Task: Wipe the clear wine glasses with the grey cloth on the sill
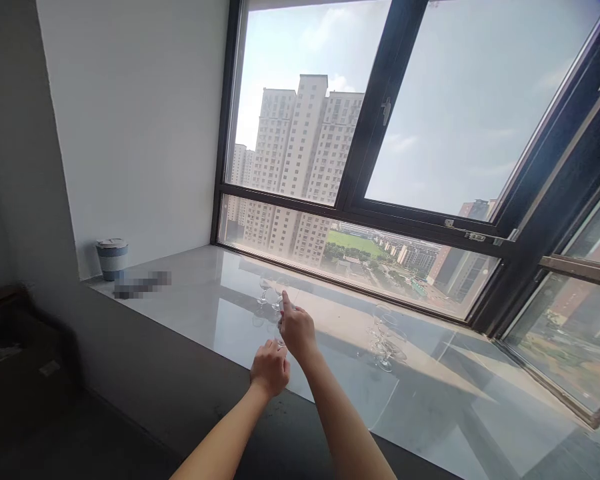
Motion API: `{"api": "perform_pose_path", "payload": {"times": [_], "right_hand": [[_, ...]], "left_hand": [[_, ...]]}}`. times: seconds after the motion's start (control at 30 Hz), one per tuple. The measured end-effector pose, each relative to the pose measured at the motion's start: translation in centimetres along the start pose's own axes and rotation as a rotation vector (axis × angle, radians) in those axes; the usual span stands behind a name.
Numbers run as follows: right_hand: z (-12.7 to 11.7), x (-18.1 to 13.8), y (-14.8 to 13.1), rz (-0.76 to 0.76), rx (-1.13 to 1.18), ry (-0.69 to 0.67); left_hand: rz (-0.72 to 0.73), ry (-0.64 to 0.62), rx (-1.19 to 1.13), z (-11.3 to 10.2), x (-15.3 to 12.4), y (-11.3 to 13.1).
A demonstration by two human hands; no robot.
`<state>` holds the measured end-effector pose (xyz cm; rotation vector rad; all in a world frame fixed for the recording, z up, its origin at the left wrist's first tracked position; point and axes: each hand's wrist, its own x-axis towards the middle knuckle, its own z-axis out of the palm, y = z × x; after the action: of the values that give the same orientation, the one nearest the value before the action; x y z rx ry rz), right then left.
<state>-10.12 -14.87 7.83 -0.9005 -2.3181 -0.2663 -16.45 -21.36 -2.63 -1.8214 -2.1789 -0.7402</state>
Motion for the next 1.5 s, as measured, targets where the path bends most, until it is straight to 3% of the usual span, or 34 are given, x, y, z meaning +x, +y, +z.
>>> {"api": "perform_pose_path", "payload": {"times": [0.3,0.5,0.8,1.03,1.5], "right_hand": [[2.0,-0.8,-0.7,-0.046,-0.067,-0.075],[1.6,-1.2,-1.1,-0.068,-0.038,-0.091],[1.1,-0.7,-1.5,0.044,-0.122,-0.23],[0.8,-0.8,-0.8,0.072,-0.021,-0.248],[1.7,-0.8,0.0,0.279,0.351,0.077]], "left_hand": [[0.004,-0.018,-0.045,0.3,0.0,-0.1],[-0.009,-0.022,-0.082,0.3,0.1,-0.1],[0.02,0.014,-0.063,0.3,-0.2,-0.2],[-0.003,0.018,-0.019,0.7,0.1,-0.2],[0.004,0.032,-0.007,0.9,0.2,-0.2]]}}
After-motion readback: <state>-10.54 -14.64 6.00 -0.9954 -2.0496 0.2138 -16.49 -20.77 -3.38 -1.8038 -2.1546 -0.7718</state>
